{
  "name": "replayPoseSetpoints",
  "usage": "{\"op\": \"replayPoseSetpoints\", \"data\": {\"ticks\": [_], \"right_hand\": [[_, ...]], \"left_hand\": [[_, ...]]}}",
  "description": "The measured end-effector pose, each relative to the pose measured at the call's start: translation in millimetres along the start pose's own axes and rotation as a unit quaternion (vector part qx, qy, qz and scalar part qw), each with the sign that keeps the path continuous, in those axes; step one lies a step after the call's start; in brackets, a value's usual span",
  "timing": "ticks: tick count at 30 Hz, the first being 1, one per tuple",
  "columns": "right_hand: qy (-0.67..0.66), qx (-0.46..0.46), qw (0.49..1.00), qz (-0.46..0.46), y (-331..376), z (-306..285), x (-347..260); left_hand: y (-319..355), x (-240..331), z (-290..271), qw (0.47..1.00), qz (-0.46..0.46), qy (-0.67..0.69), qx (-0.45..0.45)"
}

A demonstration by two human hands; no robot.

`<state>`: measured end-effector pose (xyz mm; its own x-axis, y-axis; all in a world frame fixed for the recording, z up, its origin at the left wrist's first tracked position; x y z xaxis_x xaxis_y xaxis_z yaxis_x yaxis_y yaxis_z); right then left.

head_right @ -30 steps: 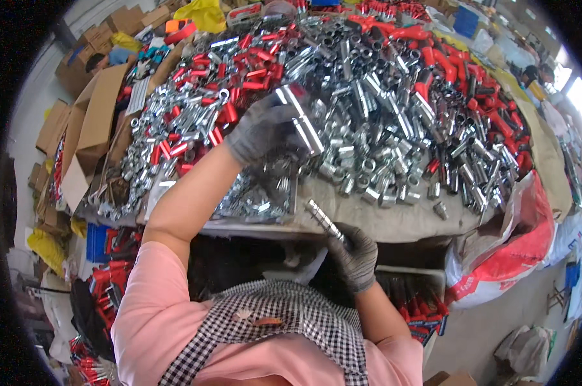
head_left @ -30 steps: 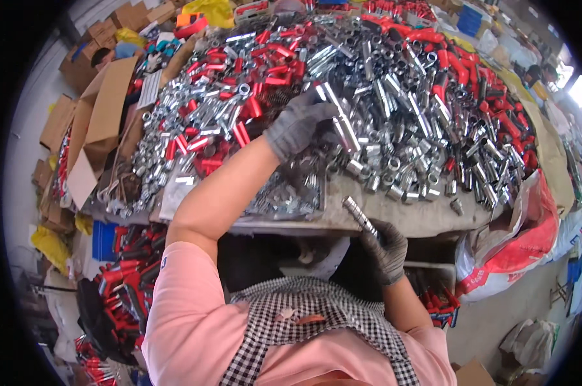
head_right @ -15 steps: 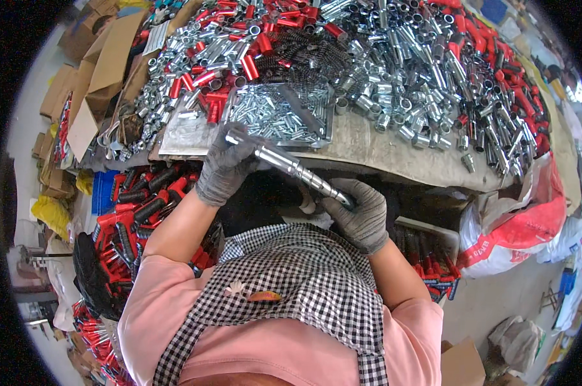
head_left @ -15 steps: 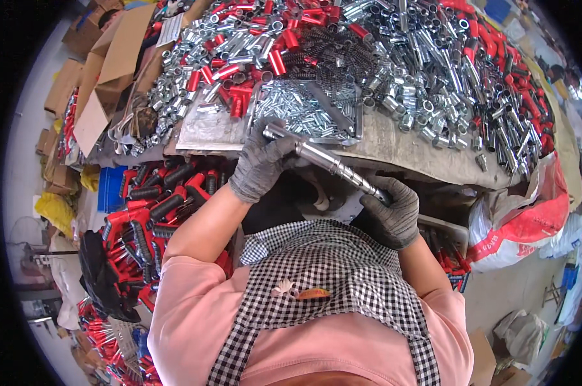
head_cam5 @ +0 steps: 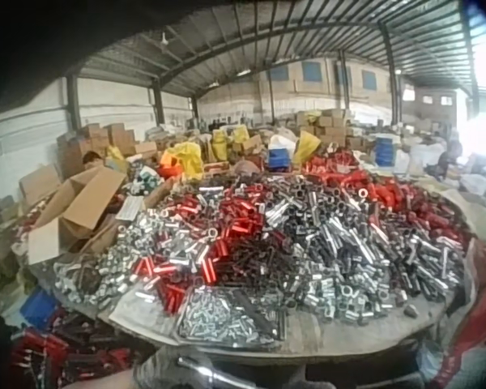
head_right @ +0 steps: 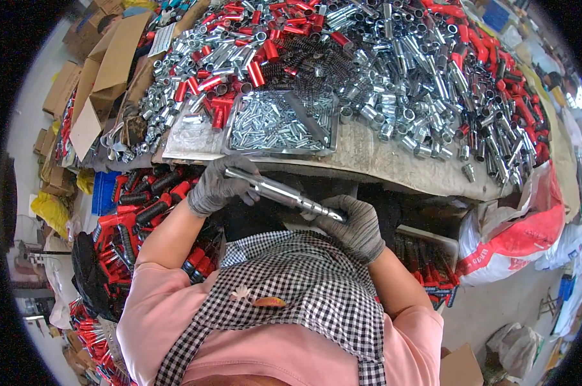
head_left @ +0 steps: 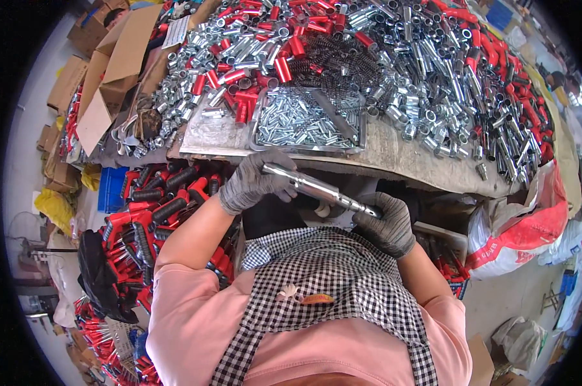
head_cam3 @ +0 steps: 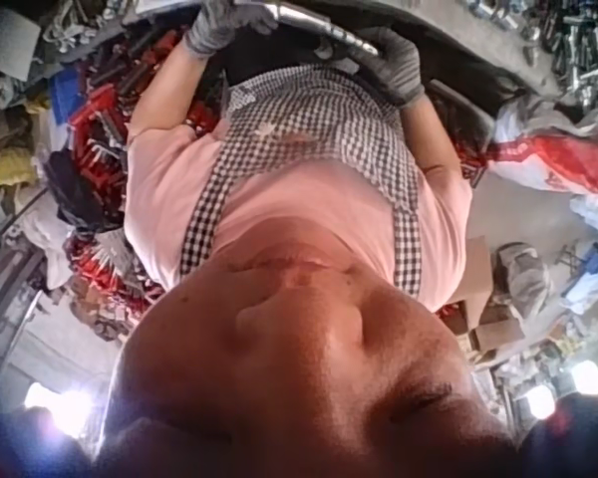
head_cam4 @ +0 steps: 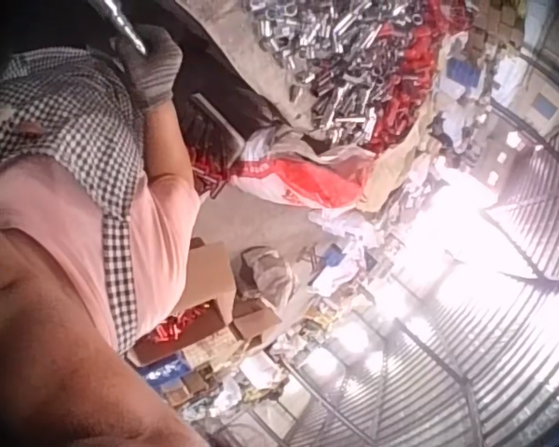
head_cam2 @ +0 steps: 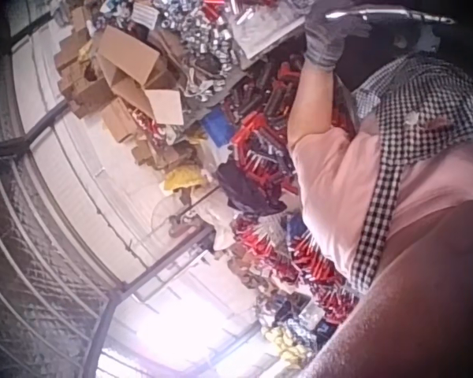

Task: Assembling hand tools by attaching red handles to silver metal shafts at a factory workstation.

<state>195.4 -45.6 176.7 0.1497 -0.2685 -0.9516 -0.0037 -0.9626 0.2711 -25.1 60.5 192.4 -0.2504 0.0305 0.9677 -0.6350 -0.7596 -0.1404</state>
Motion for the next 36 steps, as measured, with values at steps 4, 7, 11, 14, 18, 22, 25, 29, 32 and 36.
{"op": "replayPoseSetpoints", "data": {"ticks": [4,7,11,14,18,22,25,29,32,36], "right_hand": [[0.04,-0.035,0.999,0.002,-4,12,8],[0.037,-0.072,0.996,0.033,-7,21,10],[0.117,-0.031,0.991,-0.059,-19,39,-13],[-0.093,-0.098,0.99,-0.032,-31,52,-4],[0.038,-0.149,0.987,0.044,-35,51,0],[-0.056,-0.087,0.995,0.005,-39,26,6],[-0.026,-0.057,0.997,0.034,-36,12,-6],[0.033,-0.012,0.999,0.039,-34,-3,-17],[0.037,-0.011,0.998,0.05,-40,-8,-11],[0.164,0.007,0.986,0.017,-36,-10,-8]], "left_hand": [[0,2,27,0.989,-0.044,-0.091,-0.106],[-5,11,44,0.948,-0.088,-0.23,-0.202],[-16,7,52,0.963,0.032,-0.207,-0.17],[-23,-12,52,0.981,-0.058,-0.131,-0.134],[-42,-2,57,0.922,-0.002,-0.32,-0.217],[-103,14,-6,0.833,0.012,-0.545,-0.09],[-135,-1,-54,0.635,-0.066,-0.767,-0.066],[-146,-14,-61,0.635,-0.063,-0.769,-0.031],[-140,22,-43,0.64,0.118,-0.759,0.03],[-103,27,-29,0.798,0.125,-0.588,0.045]]}}
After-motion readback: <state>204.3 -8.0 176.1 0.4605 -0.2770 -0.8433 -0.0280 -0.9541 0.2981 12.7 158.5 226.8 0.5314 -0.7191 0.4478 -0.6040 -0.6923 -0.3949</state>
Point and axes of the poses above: each hand's wrist, its own y-axis away from the middle knuckle, its own z-axis out of the palm, x = y × z, the point moved 8 cm from there along -y, towards the middle knuckle, and after that the axes turned 10 degrees about z, right-handed, at the moved point
